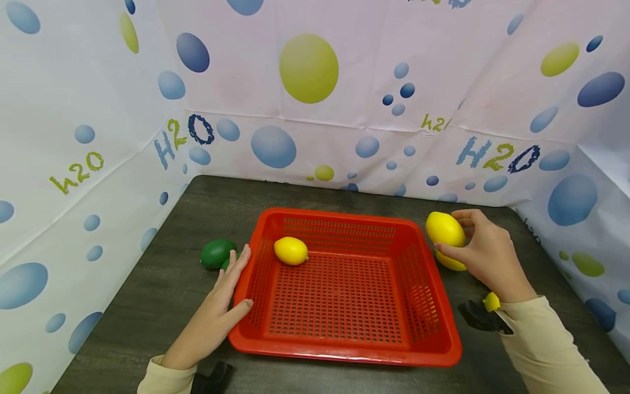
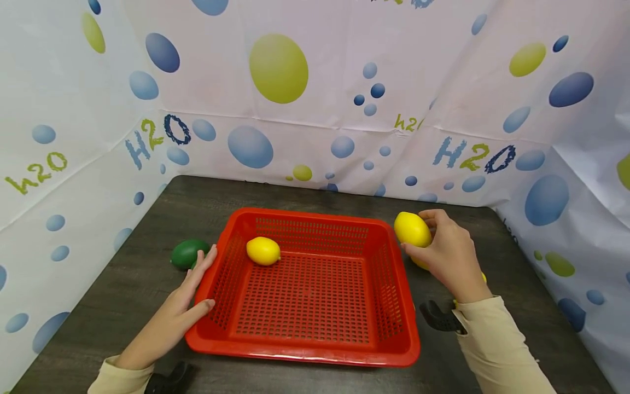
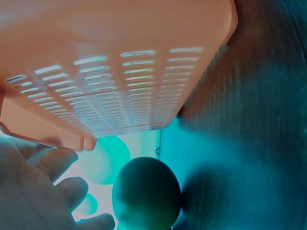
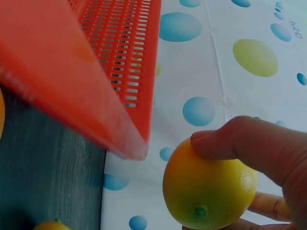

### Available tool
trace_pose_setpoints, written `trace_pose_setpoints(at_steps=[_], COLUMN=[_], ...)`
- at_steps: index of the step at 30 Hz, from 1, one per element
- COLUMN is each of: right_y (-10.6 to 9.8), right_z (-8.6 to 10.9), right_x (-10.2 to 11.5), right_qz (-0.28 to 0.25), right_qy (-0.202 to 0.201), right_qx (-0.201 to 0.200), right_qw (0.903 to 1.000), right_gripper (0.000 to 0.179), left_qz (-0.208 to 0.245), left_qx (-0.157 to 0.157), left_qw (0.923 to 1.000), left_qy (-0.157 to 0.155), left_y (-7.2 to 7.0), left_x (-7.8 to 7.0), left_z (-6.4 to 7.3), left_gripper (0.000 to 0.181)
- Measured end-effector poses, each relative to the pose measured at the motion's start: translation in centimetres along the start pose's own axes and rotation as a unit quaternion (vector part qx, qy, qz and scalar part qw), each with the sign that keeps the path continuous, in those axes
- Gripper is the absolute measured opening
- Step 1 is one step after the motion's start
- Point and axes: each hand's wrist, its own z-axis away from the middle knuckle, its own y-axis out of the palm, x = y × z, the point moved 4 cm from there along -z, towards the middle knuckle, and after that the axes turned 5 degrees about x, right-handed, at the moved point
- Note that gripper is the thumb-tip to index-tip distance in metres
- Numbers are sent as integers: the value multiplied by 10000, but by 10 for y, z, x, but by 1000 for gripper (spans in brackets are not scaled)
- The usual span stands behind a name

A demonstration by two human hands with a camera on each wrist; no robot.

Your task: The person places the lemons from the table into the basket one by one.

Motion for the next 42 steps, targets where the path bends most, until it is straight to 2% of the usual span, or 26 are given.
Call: trace_pose_setpoints(at_steps=[14,21,42], right_y=[6,11,27], right_z=[-7,-12,-22], right_x=[18,23,47], right_qz=[-59,-25,-359], right_qy=[-218,-318,-606], right_qx=[-39,62,279], right_qw=[9997,9995,9971], right_gripper=[72,71,70], left_qz=[25,34,48], left_qx=[-19,-28,-6], left_qw=[10000,10000,9999], left_qy=[-15,-20,-97], left_y=[0,0,0], left_x=[0,0,0], left_z=[0,1,1], left_gripper=[87,86,86])
